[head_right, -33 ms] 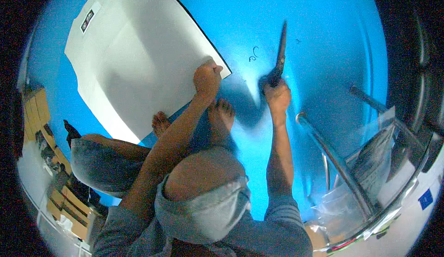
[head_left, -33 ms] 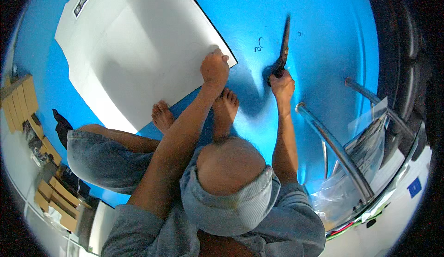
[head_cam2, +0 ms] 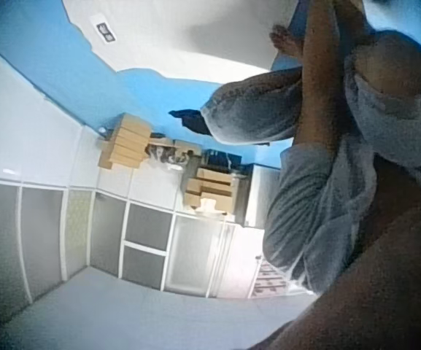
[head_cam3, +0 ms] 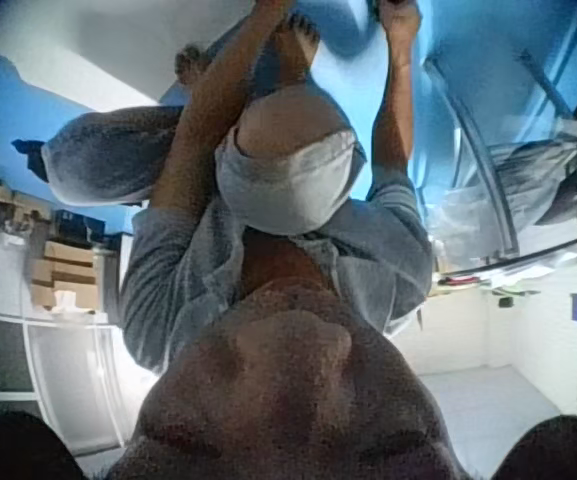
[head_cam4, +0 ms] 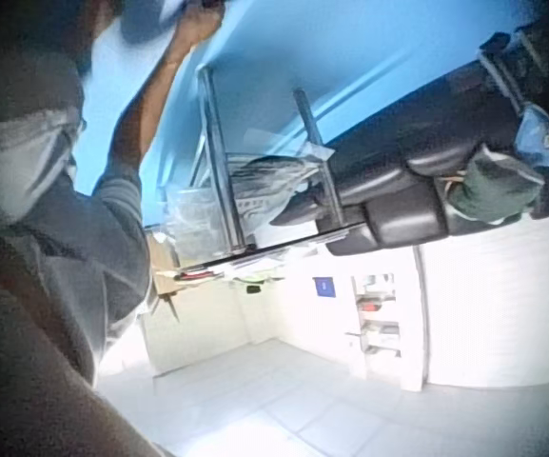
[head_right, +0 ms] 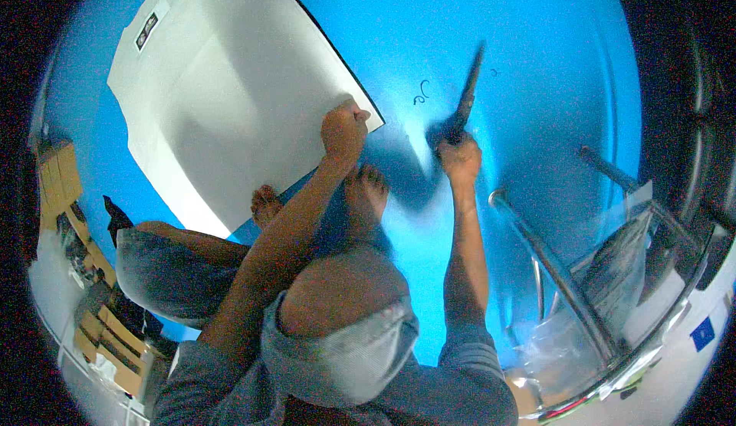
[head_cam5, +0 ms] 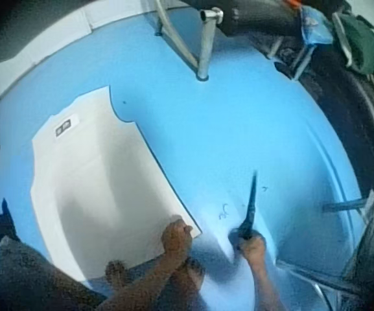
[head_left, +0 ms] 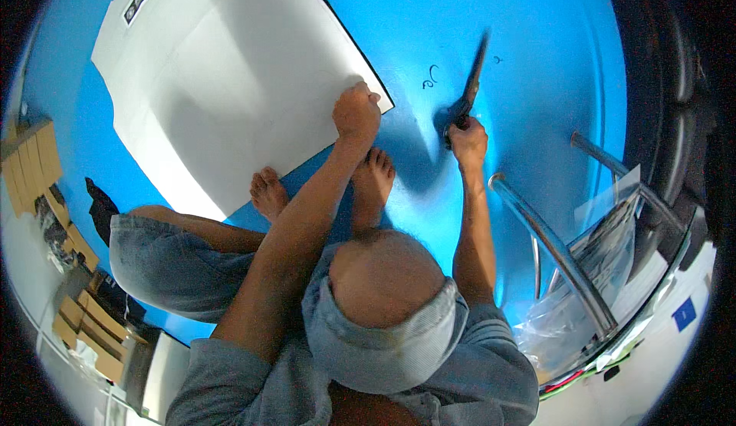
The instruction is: The person sits on a blue floor and uses scissors to cut a piece of black fabric following the outline of a white paper pattern. They trim the edges of the fabric, flip the pattern to align it with the cut piece, and continue cutting to refine the shape.
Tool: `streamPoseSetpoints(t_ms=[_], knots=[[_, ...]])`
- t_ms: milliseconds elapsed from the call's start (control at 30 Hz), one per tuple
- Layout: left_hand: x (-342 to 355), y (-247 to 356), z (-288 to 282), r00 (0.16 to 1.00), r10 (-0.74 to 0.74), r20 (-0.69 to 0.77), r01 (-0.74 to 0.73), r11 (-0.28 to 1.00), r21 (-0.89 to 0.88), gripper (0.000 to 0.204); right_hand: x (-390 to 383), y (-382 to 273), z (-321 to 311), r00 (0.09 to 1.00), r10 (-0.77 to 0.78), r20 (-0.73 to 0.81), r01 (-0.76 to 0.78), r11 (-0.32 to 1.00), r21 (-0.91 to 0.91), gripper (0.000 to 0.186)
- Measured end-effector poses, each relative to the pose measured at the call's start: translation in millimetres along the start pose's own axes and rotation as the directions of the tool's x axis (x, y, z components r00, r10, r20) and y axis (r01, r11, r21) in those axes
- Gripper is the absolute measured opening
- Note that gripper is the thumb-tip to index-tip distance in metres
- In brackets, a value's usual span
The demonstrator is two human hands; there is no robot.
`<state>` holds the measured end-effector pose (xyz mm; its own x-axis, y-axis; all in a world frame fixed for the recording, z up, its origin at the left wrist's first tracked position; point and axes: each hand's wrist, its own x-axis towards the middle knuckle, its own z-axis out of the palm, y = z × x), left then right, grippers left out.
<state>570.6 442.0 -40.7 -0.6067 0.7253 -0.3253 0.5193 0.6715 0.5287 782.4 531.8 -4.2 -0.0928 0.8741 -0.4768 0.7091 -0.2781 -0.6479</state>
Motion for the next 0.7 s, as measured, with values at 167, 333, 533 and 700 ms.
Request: streamPoseSetpoints(t_ms=[167, 333, 533, 700], knots=[[10, -12, 3, 0.994, 0.021, -0.109, -0.029, 0.997, -0.073, 0.019, 0, -40, 30, 0.956, 0.181, 0.231, -0.268, 0.859, 0.437, 0.014], [3, 14, -14, 0.996, -0.022, -0.085, 0.022, 1.000, -0.009, 0.019, -2, -26, 71, 0.988, -0.142, -0.066, 0.127, 0.972, -0.200, 0.030], [-3, 3, 0, 0.990, -0.139, 0.019, 0.141, 0.978, -0.157, 0.019, -17, -81, 107, 0.972, -0.187, -0.143, 0.120, 0.917, -0.382, 0.034], [-1, -2, 22, 0.992, -0.059, -0.114, 0.054, 0.997, -0.046, 0.017, -7, -70, 107, 0.963, -0.254, -0.087, 0.196, 0.887, -0.418, 0.036]])
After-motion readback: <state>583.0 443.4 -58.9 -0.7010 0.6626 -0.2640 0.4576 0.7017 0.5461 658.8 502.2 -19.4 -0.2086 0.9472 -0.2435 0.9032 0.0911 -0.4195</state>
